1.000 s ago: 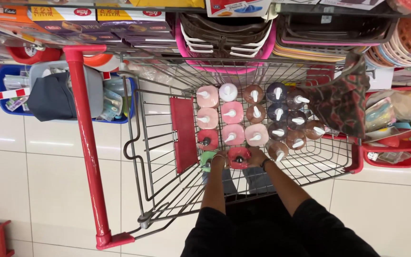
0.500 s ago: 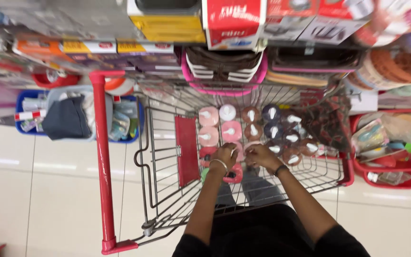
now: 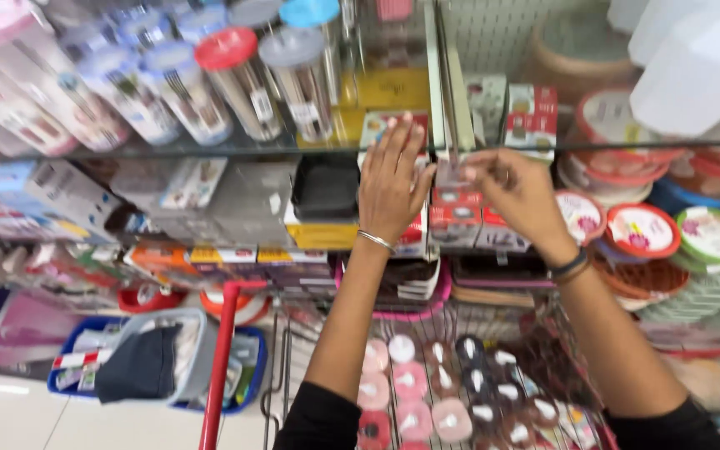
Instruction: Selecting various bottles of soap or lotion from a store shelf and putting them into a shopping cart.
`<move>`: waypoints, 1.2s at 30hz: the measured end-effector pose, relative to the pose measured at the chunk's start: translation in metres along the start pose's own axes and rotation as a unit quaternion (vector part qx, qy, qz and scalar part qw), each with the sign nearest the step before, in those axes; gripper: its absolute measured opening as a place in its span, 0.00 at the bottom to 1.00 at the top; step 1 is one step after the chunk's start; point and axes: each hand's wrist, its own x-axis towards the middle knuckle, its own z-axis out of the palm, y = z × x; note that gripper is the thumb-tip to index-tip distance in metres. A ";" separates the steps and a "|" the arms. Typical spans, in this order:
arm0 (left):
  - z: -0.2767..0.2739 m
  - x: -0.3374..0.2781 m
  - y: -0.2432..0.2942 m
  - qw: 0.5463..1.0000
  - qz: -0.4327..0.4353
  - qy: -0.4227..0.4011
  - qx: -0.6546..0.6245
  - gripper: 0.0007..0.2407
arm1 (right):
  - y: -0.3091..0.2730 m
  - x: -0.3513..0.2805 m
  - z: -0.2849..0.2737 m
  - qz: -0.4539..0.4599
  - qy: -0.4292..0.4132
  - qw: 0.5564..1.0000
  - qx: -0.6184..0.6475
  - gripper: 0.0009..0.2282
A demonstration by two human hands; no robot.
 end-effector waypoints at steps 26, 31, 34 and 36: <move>0.021 0.056 -0.059 0.992 -0.070 -0.028 0.102 0.31 | 0.119 0.478 0.030 -0.059 -0.012 0.930 -0.364 0.47; 0.022 0.060 -0.060 0.993 -0.062 -0.015 0.101 0.31 | 0.089 0.442 0.021 -0.091 -0.018 0.963 -0.252 0.47; 0.026 0.058 -0.063 0.994 -0.064 -0.018 0.085 0.31 | 0.072 0.404 0.009 -0.130 -0.016 0.959 -0.250 0.45; 0.031 0.056 -0.067 0.997 -0.049 -0.012 0.059 0.30 | 0.052 0.370 0.001 -0.201 -0.008 0.957 -0.207 0.43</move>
